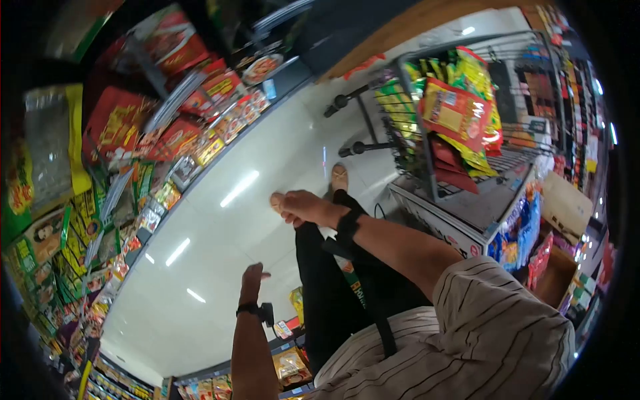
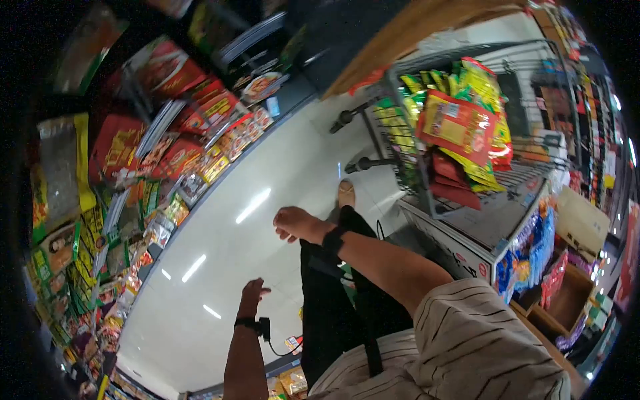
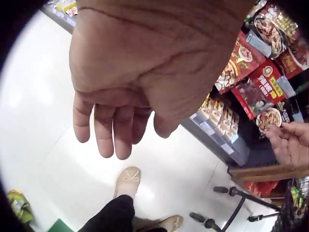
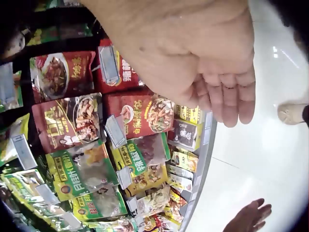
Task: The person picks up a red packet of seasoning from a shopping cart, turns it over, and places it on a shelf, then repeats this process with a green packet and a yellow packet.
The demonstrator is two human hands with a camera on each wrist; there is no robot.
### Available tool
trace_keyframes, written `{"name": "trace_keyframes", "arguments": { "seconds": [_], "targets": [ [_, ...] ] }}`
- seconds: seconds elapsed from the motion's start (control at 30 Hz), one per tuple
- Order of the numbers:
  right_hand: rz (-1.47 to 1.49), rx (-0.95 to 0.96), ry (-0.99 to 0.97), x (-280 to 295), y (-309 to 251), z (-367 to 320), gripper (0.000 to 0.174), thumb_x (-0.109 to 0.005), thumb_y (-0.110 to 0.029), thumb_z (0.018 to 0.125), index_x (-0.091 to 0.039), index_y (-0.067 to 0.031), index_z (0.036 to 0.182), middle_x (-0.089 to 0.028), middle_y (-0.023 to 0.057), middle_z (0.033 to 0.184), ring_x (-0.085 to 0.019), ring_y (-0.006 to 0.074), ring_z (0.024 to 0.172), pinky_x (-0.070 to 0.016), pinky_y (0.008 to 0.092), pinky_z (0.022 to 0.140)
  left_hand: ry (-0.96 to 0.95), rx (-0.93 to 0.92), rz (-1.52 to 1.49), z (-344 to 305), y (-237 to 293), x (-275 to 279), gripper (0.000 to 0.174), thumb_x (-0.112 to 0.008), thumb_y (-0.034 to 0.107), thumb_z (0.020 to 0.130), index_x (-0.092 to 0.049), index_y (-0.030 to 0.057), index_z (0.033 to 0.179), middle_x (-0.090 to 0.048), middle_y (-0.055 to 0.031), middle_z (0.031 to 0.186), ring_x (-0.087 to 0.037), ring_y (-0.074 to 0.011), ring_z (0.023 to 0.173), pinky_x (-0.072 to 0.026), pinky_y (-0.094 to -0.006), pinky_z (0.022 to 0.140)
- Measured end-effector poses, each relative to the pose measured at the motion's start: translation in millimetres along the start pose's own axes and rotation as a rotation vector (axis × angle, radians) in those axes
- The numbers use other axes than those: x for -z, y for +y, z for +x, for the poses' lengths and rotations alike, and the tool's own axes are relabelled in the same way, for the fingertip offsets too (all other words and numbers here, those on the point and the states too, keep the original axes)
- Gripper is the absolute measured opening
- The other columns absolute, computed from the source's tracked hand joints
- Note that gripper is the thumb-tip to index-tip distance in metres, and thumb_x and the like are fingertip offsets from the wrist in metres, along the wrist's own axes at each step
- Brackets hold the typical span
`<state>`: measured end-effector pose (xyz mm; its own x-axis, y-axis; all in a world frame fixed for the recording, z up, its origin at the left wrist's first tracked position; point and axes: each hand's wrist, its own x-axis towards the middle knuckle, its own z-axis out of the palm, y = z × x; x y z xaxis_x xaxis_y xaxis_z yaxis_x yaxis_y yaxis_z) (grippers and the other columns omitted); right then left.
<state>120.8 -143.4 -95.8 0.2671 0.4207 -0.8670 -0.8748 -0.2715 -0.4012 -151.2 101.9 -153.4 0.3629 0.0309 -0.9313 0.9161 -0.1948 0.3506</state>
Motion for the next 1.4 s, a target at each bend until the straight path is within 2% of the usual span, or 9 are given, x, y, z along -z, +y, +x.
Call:
{"name": "trace_keyframes", "arguments": {
  "seconds": [0.3,0.53,0.63,0.77,0.9,1.0,1.13,1.3,1.4],
  "targets": [
    [0.134,0.39,0.051,93.2,-54.5,-193.3,0.02,-0.059,-0.028,0.097,-0.06,-0.0087,0.103,-0.066,0.0028,0.093,-0.066,0.0127,0.08,-0.0566,0.0286,0.068,0.072,0.065,-0.067,-68.5,111.3,-16.9,0.045,-0.057,0.04,0.092,-0.059,0.0054,0.12,-0.068,-0.0069,0.085,-0.066,-0.016,0.081,-0.0468,-0.0288,0.069],
    [0.223,0.793,0.463,251.0,-94.3,-317.8,0.02,-0.055,-0.022,0.097,-0.057,-0.0052,0.106,-0.061,0.0061,0.1,-0.066,0.02,0.083,-0.0577,0.0345,0.072,0.165,-0.023,-0.09,-116.5,187.0,-40.3,0.046,-0.056,0.041,0.093,-0.058,0.0049,0.121,-0.067,-0.0087,0.095,-0.065,-0.0184,0.092,-0.0486,-0.0335,0.078],
    [0.311,0.7,0.739,352.9,-66.3,-318.6,0.028,-0.059,-0.023,0.094,-0.054,-0.0032,0.115,-0.063,0.0069,0.094,-0.065,0.0196,0.085,-0.0557,0.0357,0.074,0.186,-0.005,-0.082,-137.8,196.6,-53.8,0.047,-0.056,0.041,0.093,-0.058,0.0047,0.122,-0.067,-0.0097,0.1,-0.065,-0.0193,0.094,-0.0482,-0.0342,0.081],
    [0.203,0.516,0.95,446.0,-44.2,-307.0,0.023,-0.066,-0.022,0.086,-0.063,-0.0023,0.098,-0.061,0.0043,0.077,-0.061,0.0179,0.07,-0.0505,0.0333,0.064,0.223,0.007,-0.117,-152.1,191.3,-65.3,0.05,-0.056,0.042,0.093,-0.056,0.0042,0.125,-0.067,-0.0108,0.104,-0.065,-0.0209,0.094,-0.0472,-0.0343,0.081],
    [-0.247,0.292,1.078,476.8,-39.0,-295.0,0.028,-0.066,-0.023,0.082,-0.067,0.0037,0.09,-0.066,0.0123,0.07,-0.068,0.0255,0.072,-0.0511,0.0381,0.064,0.279,0.042,-0.159,-170.0,188.1,-71.0,0.052,-0.056,0.042,0.092,-0.054,0.0041,0.128,-0.066,-0.0146,0.113,-0.065,-0.0258,0.102,-0.0491,-0.0386,0.084],
    [-0.23,0.235,0.993,484.9,-34.3,-282.7,0.038,-0.067,-0.028,0.079,-0.067,0.0065,0.096,-0.071,0.0196,0.084,-0.07,0.0292,0.08,-0.0518,0.0396,0.067,0.327,0.076,-0.196,-172.5,182.0,-72.9,0.05,-0.055,0.039,0.093,-0.053,0.0053,0.129,-0.066,-0.0144,0.114,-0.066,-0.0259,0.103,-0.0497,-0.0393,0.083],
    [-0.107,0.299,0.935,469.5,-35.8,-283.5,0.033,-0.069,-0.025,0.08,-0.067,0.0021,0.098,-0.07,0.0178,0.088,-0.07,0.0292,0.082,-0.0561,0.0396,0.071,0.36,0.09,-0.232,-183.3,184.1,-82.1,0.048,-0.055,0.037,0.094,-0.052,0.0054,0.13,-0.066,-0.0145,0.114,-0.066,-0.0256,0.102,-0.0498,-0.0396,0.083],
    [0.141,0.48,0.737,434.8,-52.7,-302.8,0.019,-0.068,-0.024,0.085,-0.061,-0.0061,0.089,-0.056,-0.0002,0.075,-0.06,0.0156,0.069,-0.0567,0.0354,0.065,0.314,-0.02,-0.221,-185.2,205.0,-86.6,0.05,-0.055,0.038,0.094,-0.052,0.0036,0.129,-0.065,-0.0152,0.115,-0.065,-0.0264,0.103,-0.0499,-0.04,0.085],
    [0.093,0.594,0.59,411.1,-67.6,-324.3,0.014,-0.066,-0.023,0.087,-0.06,-0.0103,0.088,-0.057,-0.0019,0.078,-0.059,0.0117,0.072,-0.0542,0.0336,0.061,0.28,-0.094,-0.154,-176.8,235.6,-81.0,0.048,-0.055,0.039,0.094,-0.054,0.0034,0.127,-0.065,-0.0136,0.111,-0.065,-0.0247,0.1,-0.0499,-0.037,0.085]
  ]
}}
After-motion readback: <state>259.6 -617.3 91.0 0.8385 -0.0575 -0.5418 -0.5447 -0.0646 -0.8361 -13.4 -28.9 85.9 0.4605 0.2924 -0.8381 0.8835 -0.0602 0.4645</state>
